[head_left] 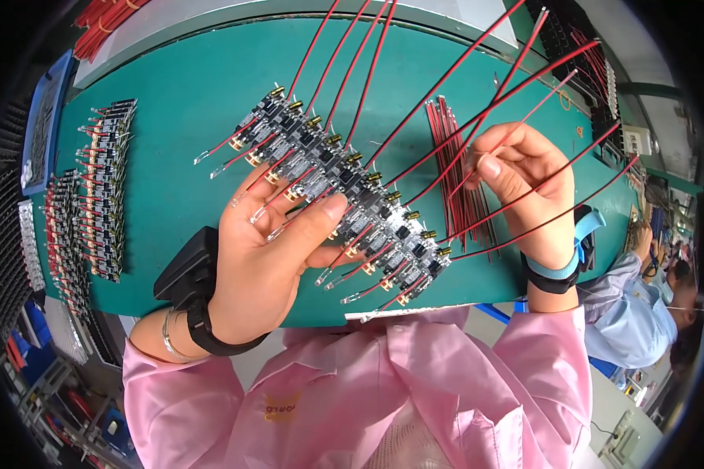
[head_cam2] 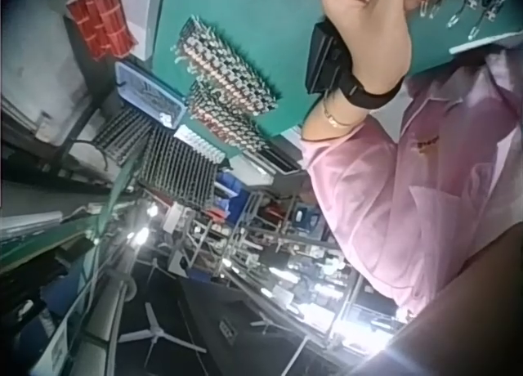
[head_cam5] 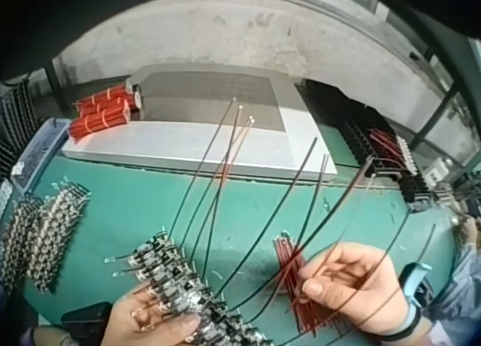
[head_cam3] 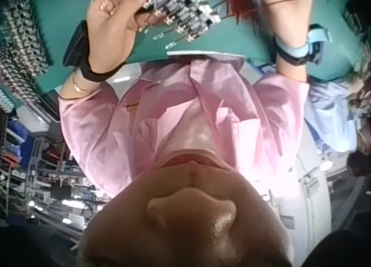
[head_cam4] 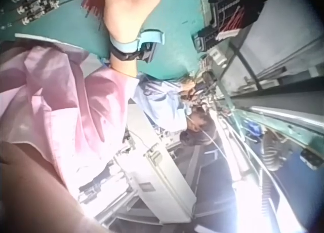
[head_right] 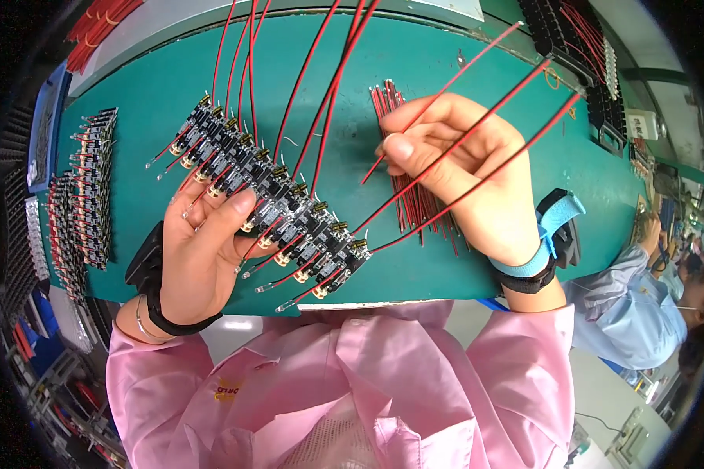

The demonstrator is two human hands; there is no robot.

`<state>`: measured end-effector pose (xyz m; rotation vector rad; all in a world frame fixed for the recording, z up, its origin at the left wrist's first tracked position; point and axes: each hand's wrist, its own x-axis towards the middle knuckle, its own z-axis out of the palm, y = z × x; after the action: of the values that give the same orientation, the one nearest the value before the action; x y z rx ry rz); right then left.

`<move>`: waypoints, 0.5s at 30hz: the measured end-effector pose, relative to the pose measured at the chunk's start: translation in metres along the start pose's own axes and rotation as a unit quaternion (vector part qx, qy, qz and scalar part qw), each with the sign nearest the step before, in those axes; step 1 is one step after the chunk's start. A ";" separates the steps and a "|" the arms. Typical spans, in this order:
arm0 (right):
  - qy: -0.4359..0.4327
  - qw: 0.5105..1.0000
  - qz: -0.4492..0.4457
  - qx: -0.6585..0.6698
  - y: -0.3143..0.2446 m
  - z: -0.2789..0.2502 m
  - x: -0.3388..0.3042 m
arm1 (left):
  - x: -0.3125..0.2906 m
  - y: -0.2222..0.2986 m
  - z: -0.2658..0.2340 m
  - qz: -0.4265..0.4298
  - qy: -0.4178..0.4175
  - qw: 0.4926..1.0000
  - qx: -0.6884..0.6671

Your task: The person picks up a circuit board strip and inserts red wires into it one at a time. After filling the strip with wires, the person sets it down and picks up another strip from a stack.

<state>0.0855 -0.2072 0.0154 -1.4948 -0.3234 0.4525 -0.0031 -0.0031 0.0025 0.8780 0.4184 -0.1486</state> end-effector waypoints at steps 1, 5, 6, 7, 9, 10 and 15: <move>-0.006 1.000 0.016 0.010 -0.002 0.004 -0.001 | 0.000 0.001 0.000 -0.006 0.001 1.000 0.001; -0.029 0.998 0.045 0.024 0.000 0.010 -0.002 | -0.001 0.002 -0.002 -0.016 -0.004 1.000 0.014; -0.038 0.998 0.038 0.019 0.003 0.009 -0.002 | -0.001 0.002 -0.002 -0.017 -0.008 1.000 0.021; -0.046 0.998 0.031 0.013 0.004 0.008 -0.003 | -0.001 0.002 -0.002 -0.019 -0.007 1.000 0.020; -0.049 0.998 0.032 0.007 0.005 0.005 -0.003 | 0.000 0.002 -0.001 -0.020 -0.009 1.000 0.015; -0.052 0.998 0.031 0.001 0.005 0.004 -0.004 | 0.000 0.002 -0.001 -0.020 -0.010 1.000 0.013; -0.073 0.997 0.009 0.014 0.006 0.001 -0.004 | 0.000 0.000 -0.001 -0.025 -0.003 1.000 0.011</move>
<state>0.0809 -0.2082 0.0097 -1.4409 -0.4172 0.5804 -0.0030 -0.0025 0.0018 0.8898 0.4341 -0.2020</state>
